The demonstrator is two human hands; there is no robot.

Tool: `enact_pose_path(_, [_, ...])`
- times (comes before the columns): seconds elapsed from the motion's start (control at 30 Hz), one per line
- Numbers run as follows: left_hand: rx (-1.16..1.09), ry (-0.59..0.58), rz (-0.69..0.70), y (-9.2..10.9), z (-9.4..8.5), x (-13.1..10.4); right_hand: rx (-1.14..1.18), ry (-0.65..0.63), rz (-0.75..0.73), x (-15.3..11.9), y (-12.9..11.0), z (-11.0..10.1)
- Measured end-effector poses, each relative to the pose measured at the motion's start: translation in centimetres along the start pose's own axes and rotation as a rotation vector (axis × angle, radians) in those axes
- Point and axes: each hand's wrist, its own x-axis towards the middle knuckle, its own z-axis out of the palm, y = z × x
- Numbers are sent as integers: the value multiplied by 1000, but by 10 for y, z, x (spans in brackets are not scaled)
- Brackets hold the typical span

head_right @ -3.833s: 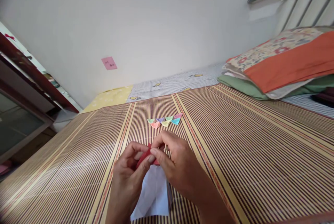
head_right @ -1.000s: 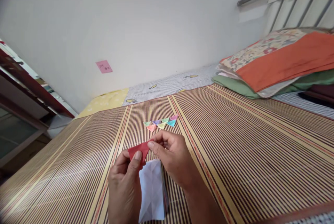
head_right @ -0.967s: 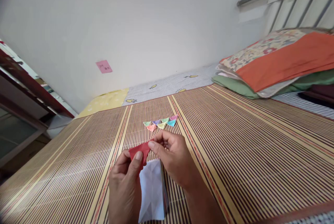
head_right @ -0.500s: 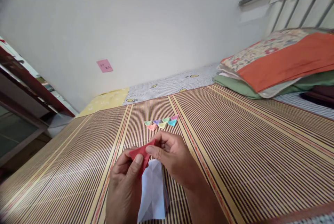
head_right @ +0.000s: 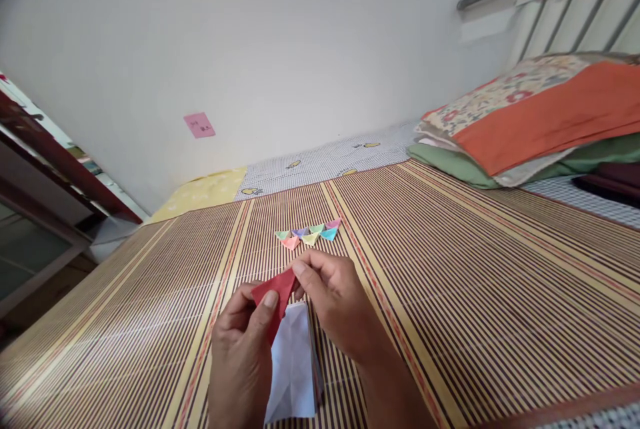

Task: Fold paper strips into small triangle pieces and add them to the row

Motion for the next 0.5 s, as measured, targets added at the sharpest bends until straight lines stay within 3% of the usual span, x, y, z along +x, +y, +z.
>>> enact_pose_path(0.17, [-14, -70, -98, 5, -5, 4, -48, -5, 38, -1, 3, -3])
enact_pose_path(0.33, [-37, 2, -52, 5, -6, 5, -27, -25, 82, 0, 9, -3])
enact_pose_path(0.5, [-202, 0, -134, -1, -5, 8, -38, -98, 87, 0, 14, -3])
